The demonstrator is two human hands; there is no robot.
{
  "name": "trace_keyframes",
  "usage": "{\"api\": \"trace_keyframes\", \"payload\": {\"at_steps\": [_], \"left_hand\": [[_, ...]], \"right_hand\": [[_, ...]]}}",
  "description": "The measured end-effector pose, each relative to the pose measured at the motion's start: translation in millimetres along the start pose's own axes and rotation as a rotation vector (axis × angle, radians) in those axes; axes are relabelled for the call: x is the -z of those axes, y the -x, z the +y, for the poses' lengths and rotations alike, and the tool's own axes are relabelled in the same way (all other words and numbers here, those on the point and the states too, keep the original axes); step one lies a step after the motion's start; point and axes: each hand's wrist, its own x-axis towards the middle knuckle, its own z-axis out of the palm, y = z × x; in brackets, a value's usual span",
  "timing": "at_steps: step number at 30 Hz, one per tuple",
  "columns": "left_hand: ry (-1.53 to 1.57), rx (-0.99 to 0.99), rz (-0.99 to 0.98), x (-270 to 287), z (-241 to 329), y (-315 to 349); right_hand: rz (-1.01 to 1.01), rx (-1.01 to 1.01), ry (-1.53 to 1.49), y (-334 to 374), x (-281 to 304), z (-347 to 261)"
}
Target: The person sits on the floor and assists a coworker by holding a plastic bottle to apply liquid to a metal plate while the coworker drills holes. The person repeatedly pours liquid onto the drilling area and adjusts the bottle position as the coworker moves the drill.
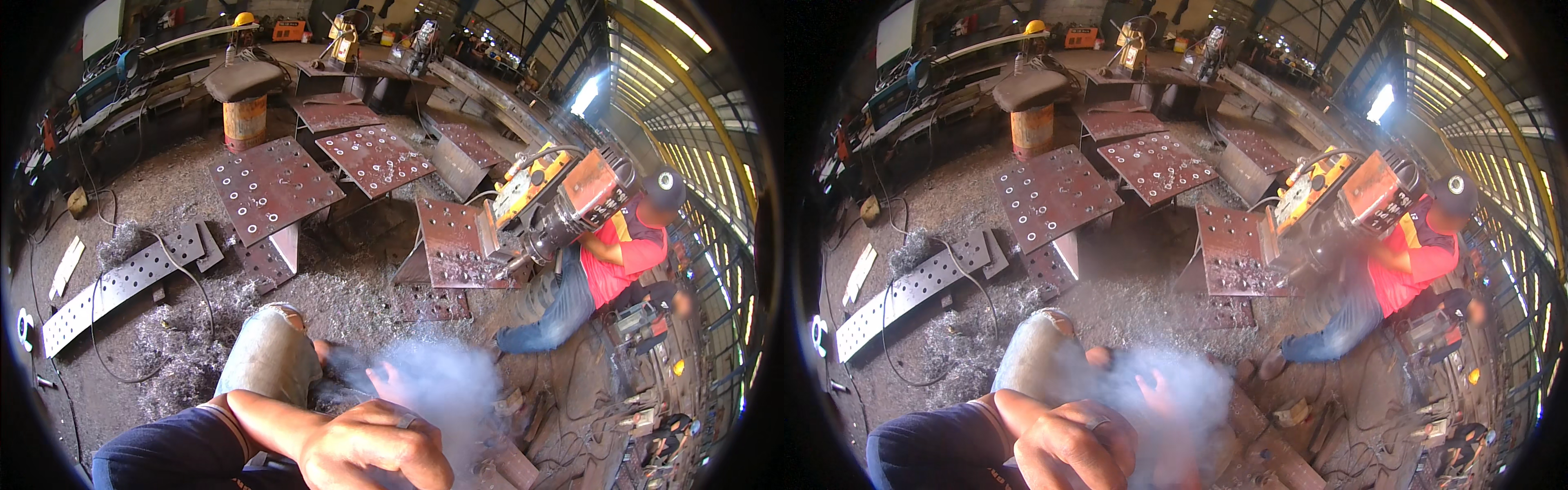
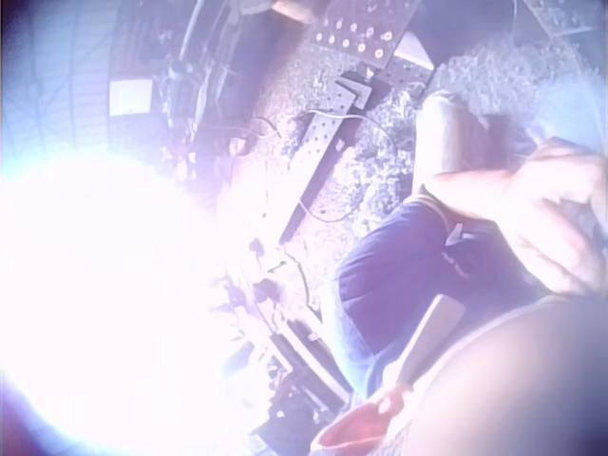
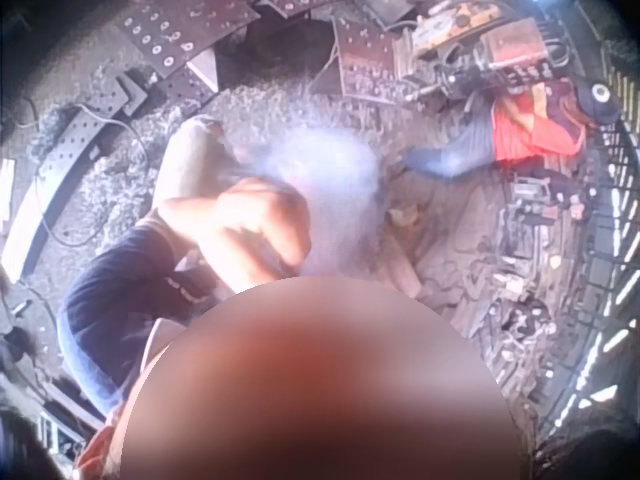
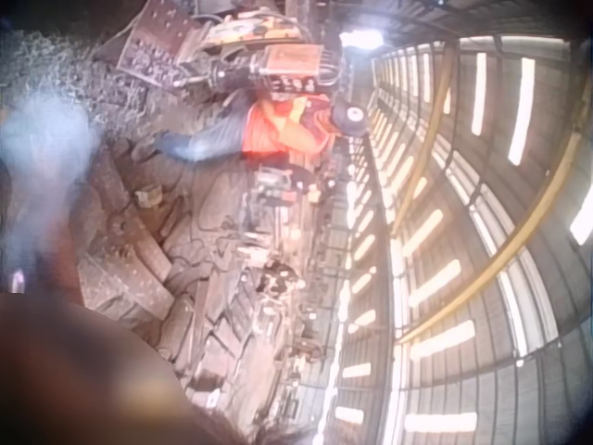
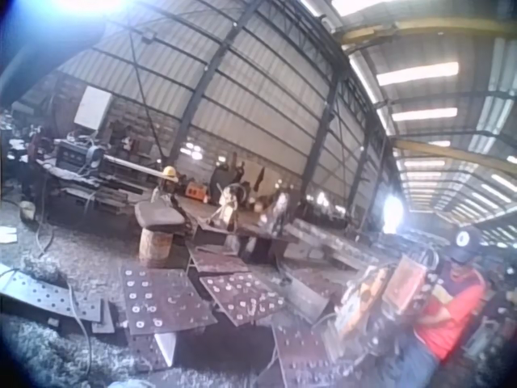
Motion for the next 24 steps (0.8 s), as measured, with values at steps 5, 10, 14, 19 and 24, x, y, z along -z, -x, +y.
{"api": "trace_keyframes", "payload": {"at_steps": [5,10,14,19,24], "left_hand": [[-0.002,-0.011,0.032,-5,-2,1],[-0.008,-0.026,0.103,-9,-5,2],[-0.015,-0.052,0.208,-18,-7,1],[-0.081,-0.06,0.46,-40,-8,-3],[-0.176,-0.008,0.763,-66,-6,-10]], "right_hand": [[0.084,-0.022,-0.027,9,-7,-2],[-0.078,-0.01,0.005,13,23,-29],[-0.062,-0.006,-0.036,17,29,-34],[-0.043,0.011,-0.006,21,33,-42],[-0.062,0.011,-0.041,29,48,-57]]}}
